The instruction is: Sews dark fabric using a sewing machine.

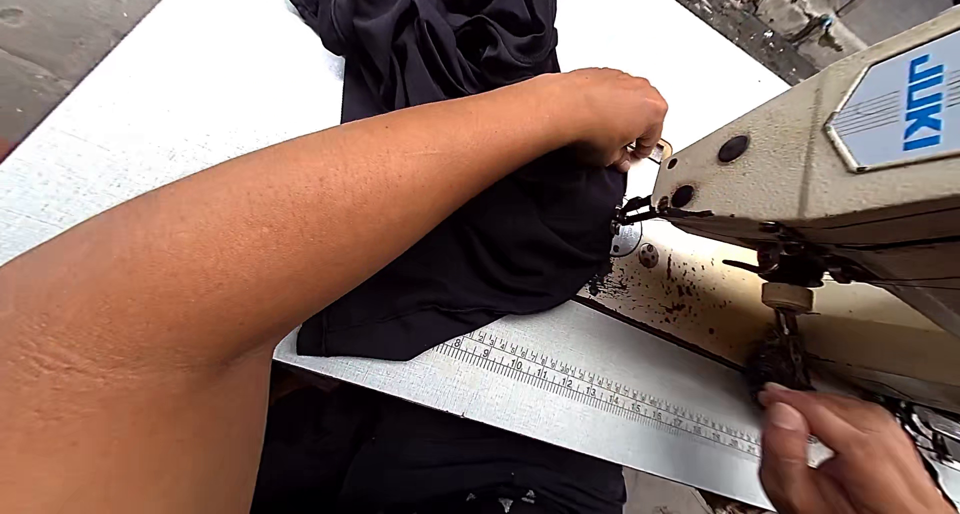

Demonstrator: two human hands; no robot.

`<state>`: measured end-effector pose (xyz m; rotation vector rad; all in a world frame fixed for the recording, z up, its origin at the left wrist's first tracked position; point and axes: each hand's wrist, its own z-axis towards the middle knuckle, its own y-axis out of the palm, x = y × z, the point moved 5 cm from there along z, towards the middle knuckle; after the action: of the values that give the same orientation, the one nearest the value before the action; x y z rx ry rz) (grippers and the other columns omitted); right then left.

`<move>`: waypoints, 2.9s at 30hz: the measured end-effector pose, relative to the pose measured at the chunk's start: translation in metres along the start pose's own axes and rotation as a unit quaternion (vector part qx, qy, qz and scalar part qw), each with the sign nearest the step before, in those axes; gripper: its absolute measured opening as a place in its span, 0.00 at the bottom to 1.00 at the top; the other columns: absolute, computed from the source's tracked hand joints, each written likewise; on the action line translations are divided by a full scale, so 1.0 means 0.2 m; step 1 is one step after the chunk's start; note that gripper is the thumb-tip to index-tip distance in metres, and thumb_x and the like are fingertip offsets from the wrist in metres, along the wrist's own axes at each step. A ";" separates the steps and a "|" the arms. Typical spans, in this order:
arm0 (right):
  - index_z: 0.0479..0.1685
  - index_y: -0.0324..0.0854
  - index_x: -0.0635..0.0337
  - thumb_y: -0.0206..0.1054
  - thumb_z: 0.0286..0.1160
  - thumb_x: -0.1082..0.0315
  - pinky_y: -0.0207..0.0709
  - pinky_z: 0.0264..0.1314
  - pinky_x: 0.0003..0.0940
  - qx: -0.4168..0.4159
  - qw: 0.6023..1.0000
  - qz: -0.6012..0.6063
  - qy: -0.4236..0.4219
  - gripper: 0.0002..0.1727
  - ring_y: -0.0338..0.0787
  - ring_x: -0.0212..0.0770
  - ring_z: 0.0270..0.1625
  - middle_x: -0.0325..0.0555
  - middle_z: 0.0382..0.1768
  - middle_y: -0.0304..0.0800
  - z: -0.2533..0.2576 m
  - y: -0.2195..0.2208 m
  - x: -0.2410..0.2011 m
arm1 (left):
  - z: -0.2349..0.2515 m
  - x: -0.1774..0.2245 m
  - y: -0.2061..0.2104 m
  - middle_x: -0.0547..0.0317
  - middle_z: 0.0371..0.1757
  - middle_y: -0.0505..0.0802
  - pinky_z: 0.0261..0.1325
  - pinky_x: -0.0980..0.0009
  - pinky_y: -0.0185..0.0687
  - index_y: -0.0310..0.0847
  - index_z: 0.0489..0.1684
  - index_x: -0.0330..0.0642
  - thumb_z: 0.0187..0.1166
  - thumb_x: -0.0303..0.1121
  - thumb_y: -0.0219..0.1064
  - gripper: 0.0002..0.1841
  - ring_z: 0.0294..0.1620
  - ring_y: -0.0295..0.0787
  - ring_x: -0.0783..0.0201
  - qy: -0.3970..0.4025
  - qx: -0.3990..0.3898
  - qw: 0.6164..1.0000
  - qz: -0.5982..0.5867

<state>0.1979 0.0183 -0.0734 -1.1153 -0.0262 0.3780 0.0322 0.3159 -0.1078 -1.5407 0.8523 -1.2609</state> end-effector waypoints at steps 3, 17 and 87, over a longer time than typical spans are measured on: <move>0.47 0.88 0.53 0.65 0.83 0.58 0.79 0.64 0.28 -0.028 0.995 0.094 -0.025 0.11 0.89 0.35 0.53 0.39 0.43 0.93 0.00 0.28 -0.22 | -0.02 -0.05 0.01 0.48 0.52 0.89 0.56 0.49 0.80 0.90 0.55 0.44 0.86 0.39 0.65 0.12 0.55 0.87 0.49 0.001 0.014 1.000 -0.014; 0.43 0.88 0.51 0.60 0.79 0.71 0.75 0.68 0.65 -0.137 0.986 0.082 -0.043 0.09 0.89 0.52 0.50 0.41 0.36 0.88 0.27 0.51 -0.51 | -0.26 0.01 0.01 0.45 0.38 0.87 0.34 0.41 0.77 0.86 0.40 0.39 0.85 0.38 0.60 0.12 0.39 0.89 0.40 -0.108 0.086 0.988 0.062; 0.46 0.89 0.51 0.65 0.86 0.60 0.69 0.20 0.11 -0.092 0.899 0.253 0.344 0.09 0.77 0.15 0.21 0.24 0.26 0.86 0.31 0.48 -0.12 | -0.25 0.28 0.21 0.72 0.31 0.88 0.36 0.73 0.75 0.91 0.45 0.50 0.89 0.39 0.58 0.13 0.32 0.80 0.78 0.013 0.037 0.975 -0.217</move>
<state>0.1354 0.1013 -0.1255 -1.3912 0.8873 0.4272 -0.0017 0.2402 -0.1277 -1.7080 0.4880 -1.6062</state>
